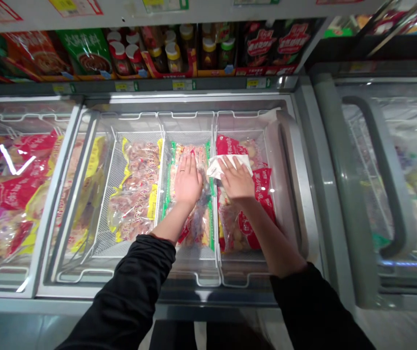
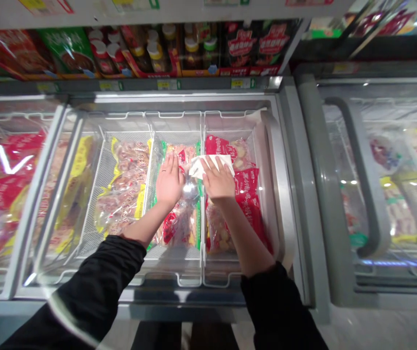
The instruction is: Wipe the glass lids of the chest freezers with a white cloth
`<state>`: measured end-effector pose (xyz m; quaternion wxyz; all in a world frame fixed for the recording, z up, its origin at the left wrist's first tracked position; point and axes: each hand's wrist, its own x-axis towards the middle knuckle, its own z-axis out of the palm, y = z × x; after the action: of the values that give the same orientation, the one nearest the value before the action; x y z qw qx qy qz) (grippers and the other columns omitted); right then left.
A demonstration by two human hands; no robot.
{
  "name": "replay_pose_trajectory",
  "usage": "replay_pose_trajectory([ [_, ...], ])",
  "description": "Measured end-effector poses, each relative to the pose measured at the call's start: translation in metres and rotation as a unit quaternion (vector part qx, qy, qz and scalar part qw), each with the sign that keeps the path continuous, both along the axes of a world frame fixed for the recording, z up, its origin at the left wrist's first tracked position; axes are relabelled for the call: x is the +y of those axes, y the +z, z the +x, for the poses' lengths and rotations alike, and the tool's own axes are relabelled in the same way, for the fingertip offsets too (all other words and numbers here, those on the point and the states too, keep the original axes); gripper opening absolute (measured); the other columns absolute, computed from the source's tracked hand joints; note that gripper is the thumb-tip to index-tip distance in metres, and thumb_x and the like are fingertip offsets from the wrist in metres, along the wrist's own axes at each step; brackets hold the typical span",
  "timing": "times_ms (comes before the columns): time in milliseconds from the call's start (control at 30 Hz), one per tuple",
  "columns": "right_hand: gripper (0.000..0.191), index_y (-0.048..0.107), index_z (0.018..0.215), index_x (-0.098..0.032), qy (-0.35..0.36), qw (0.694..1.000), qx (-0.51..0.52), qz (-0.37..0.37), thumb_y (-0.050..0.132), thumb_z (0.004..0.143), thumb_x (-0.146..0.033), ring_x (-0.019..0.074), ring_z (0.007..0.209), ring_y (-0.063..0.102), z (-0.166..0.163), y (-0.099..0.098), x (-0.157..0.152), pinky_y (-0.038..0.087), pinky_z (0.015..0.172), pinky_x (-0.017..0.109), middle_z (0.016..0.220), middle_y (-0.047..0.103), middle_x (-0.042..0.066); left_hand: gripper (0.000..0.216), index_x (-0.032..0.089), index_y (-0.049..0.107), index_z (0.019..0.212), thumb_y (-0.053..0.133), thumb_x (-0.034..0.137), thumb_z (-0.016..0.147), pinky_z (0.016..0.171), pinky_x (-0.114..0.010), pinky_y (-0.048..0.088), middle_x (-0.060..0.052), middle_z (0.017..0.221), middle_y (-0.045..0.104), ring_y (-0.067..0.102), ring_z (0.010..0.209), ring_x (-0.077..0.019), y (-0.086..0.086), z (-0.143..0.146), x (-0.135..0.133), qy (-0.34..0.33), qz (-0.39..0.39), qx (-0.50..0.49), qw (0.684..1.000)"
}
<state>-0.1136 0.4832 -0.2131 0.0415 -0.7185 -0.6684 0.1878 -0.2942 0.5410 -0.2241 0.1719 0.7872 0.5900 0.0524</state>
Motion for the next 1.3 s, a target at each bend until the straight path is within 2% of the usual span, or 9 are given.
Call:
replay_pose_trajectory([
  [200,0.06,0.034,0.172,-0.031,0.038,0.999,0.022,0.03,0.032,0.112,-0.035,0.0278,0.166,0.029,0.021,0.001,0.041,0.027,0.137,0.058,0.178,0.036,-0.003,0.066,0.009,0.039,0.167,0.037,0.019,0.102,0.137,-0.051,0.029,-0.014,0.176,0.037,0.031,0.166,-0.0261,-0.003,-0.003,0.0,0.002,0.011,0.001,1.0],
  [467,0.063,0.034,0.172,-0.028,-0.075,0.997,0.004,0.029,0.035,0.11,-0.031,0.0331,0.166,0.03,0.014,-0.006,0.0,0.031,0.135,0.062,0.177,0.036,-0.001,0.064,0.009,0.04,0.167,0.036,0.02,0.103,0.137,-0.051,0.028,-0.015,0.174,0.04,0.034,0.165,-0.0266,0.0,-0.001,-0.002,0.003,0.015,-0.001,1.0],
  [600,0.06,0.039,0.171,-0.028,0.005,1.0,0.009,0.017,0.035,0.111,-0.032,0.0291,0.166,0.029,0.01,-0.002,0.007,0.029,0.136,0.056,0.177,0.035,-0.004,0.063,0.009,0.041,0.166,0.036,0.021,0.104,0.137,-0.052,0.029,-0.016,0.174,0.041,0.035,0.165,-0.0271,0.001,-0.001,-0.001,0.003,0.017,-0.006,1.0],
  [733,0.058,0.04,0.17,-0.027,0.053,0.998,0.016,0.029,0.034,0.112,-0.034,0.0276,0.166,0.029,0.043,0.001,0.026,0.028,0.137,0.055,0.177,0.036,-0.002,0.062,0.008,0.042,0.166,0.035,0.023,0.105,0.137,-0.049,0.028,-0.015,0.174,0.04,0.035,0.165,-0.0271,0.0,-0.003,0.0,0.006,0.014,0.002,1.0],
  [867,0.06,0.039,0.17,-0.021,-0.061,0.997,-0.011,0.042,0.033,0.112,-0.032,0.0322,0.166,0.03,0.062,-0.006,0.01,0.029,0.135,0.058,0.177,0.036,0.003,0.063,0.006,0.042,0.165,0.036,0.021,0.104,0.138,-0.047,0.027,-0.015,0.175,0.04,0.034,0.165,-0.0267,0.0,-0.004,0.0,0.002,0.016,0.009,1.0],
  [1000,0.06,0.04,0.17,-0.022,-0.197,0.976,-0.042,0.078,0.034,0.111,-0.031,0.0344,0.164,0.034,0.036,-0.014,-0.029,0.032,0.132,0.06,0.176,0.038,0.004,0.062,0.006,0.044,0.164,0.037,0.02,0.104,0.137,-0.05,0.028,-0.016,0.174,0.041,0.034,0.165,-0.0287,-0.002,-0.003,-0.001,0.007,0.024,0.002,1.0],
  [1133,0.059,0.043,0.168,-0.026,-0.129,0.989,-0.036,0.067,0.036,0.11,-0.03,0.0309,0.164,0.034,0.025,-0.014,-0.03,0.032,0.134,0.057,0.175,0.04,0.0,0.062,0.006,0.045,0.164,0.037,0.021,0.104,0.137,-0.051,0.028,-0.017,0.172,0.043,0.036,0.164,-0.0297,-0.003,-0.002,-0.001,0.006,0.031,-0.004,0.999],
  [1233,0.059,0.041,0.169,-0.029,-0.017,1.0,-0.011,0.024,0.04,0.11,-0.033,0.0281,0.166,0.031,0.055,-0.011,-0.007,0.029,0.135,0.054,0.177,0.037,-0.003,0.063,0.007,0.045,0.164,0.038,0.021,0.103,0.136,-0.052,0.03,-0.018,0.172,0.045,0.036,0.164,-0.0301,-0.003,-0.002,-0.002,0.005,0.031,-0.009,0.999],
  [1300,0.06,0.038,0.171,-0.029,-0.011,1.0,-0.011,0.015,0.038,0.111,-0.033,0.0273,0.166,0.029,0.083,-0.008,0.004,0.028,0.136,0.053,0.178,0.035,-0.001,0.064,0.008,0.044,0.165,0.039,0.02,0.102,0.136,-0.052,0.031,-0.017,0.171,0.046,0.036,0.164,-0.0296,-0.002,-0.002,-0.002,0.003,0.035,-0.014,0.999],
])
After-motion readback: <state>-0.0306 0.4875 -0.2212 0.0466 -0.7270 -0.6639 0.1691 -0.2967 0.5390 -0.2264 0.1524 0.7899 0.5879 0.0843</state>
